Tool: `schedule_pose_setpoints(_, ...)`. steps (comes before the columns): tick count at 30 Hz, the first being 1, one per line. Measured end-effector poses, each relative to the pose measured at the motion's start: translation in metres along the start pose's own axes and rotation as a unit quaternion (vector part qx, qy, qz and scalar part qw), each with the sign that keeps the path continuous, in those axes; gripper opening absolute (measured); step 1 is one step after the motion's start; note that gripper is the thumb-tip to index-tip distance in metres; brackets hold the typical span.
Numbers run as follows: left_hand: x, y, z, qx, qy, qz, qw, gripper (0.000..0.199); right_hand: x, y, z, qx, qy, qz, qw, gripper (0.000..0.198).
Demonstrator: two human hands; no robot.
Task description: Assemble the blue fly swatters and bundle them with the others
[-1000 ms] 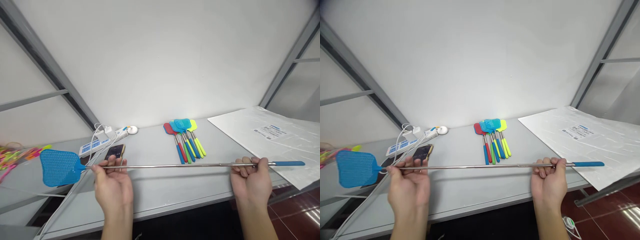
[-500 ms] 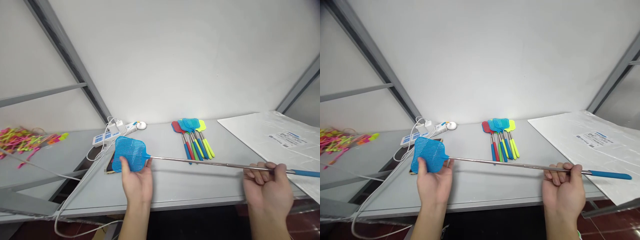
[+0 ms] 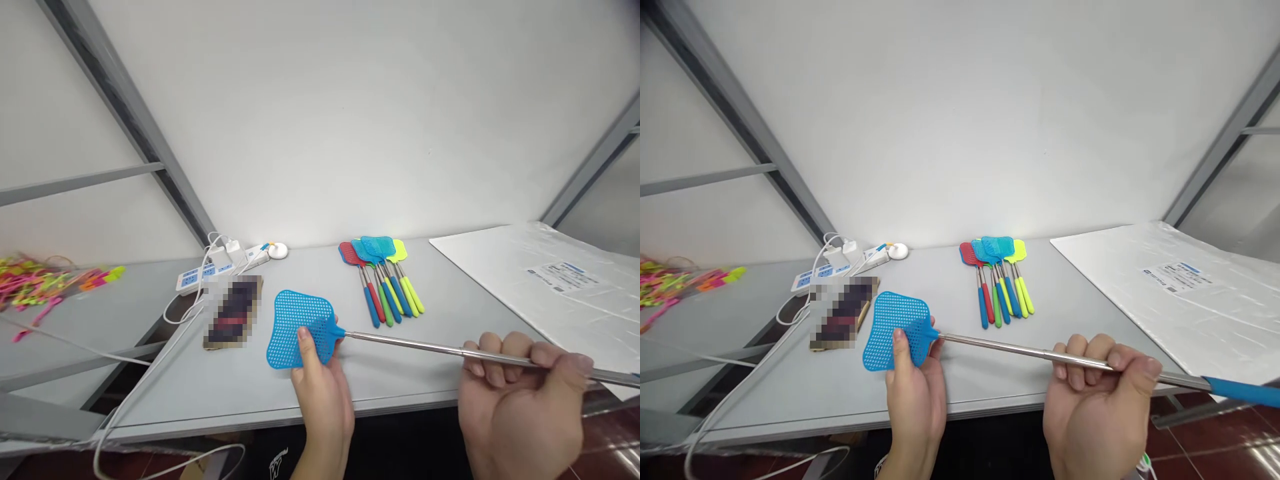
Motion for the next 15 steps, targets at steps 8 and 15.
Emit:
schedule_pose_setpoints(8, 0.039, -0.002, -0.011, 0.018, -0.053, 0.043, 0.997, 0.037, 0.032, 0.043, -0.012, -0.002, -0.185, -0.105, 0.977, 0.035)
schedule_pose_setpoints(15, 0.022, 0.016, -0.015, 0.030, -0.057, -0.020, 0.998, 0.038, 0.009, 0.057, -0.001, 0.131, -0.224, -0.206, 0.943, 0.030)
Point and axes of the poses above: each hand's wrist, its own x-axis away from the middle knuckle, its own z-axis out of the back of the hand, y = z × x, the point moved 2 cm from there along -x, towards the middle knuckle, and after that the axes turned 11 degrees about -z, right-handed, at the moved point
